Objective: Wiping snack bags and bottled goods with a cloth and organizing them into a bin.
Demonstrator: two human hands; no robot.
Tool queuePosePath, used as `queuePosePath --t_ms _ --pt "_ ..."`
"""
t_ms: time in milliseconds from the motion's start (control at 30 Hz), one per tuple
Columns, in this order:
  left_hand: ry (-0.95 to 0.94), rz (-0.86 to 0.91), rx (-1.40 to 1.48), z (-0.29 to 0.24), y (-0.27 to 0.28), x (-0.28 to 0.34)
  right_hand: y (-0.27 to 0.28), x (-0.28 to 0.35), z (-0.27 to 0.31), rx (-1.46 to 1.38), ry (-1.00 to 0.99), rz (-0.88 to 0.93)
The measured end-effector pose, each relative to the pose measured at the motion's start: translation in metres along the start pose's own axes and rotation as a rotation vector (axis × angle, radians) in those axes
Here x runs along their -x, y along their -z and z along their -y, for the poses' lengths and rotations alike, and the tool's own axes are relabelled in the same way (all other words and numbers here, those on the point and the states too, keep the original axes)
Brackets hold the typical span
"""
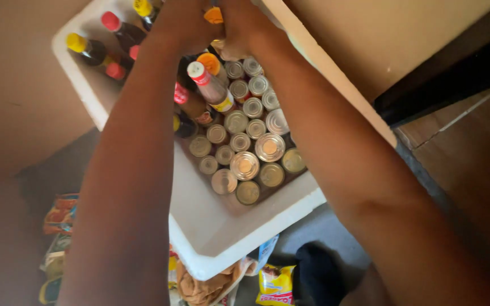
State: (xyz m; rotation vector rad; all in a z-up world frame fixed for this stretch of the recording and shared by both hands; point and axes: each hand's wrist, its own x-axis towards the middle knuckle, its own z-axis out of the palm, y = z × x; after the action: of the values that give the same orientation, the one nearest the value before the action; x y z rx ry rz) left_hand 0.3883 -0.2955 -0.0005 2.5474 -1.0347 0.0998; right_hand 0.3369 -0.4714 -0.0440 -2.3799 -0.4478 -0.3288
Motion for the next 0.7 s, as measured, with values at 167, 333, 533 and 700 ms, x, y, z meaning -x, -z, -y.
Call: queuePosePath --t_ms 167,333,533,700 --pt "0.144 0.213 -0.127 0.001 -0.013 -0.018 -0.028 -0.007 -0.016 -0.032 -0.175 0.042" --pt "0.126 0.198 -0.099 0.009 -0.038 -0.018 -0.044 0.007 -0.022 -0.012 -0.296 0.087" --pt "0.164 0.265 -0.138 0.013 -0.053 -0.013 -0.060 0.011 -0.043 -0.048 -0.238 0.134" --pt "0.141 0.212 -0.158 0.014 -0.065 -0.013 -0.075 0.012 -0.053 -0.056 -0.219 0.104"
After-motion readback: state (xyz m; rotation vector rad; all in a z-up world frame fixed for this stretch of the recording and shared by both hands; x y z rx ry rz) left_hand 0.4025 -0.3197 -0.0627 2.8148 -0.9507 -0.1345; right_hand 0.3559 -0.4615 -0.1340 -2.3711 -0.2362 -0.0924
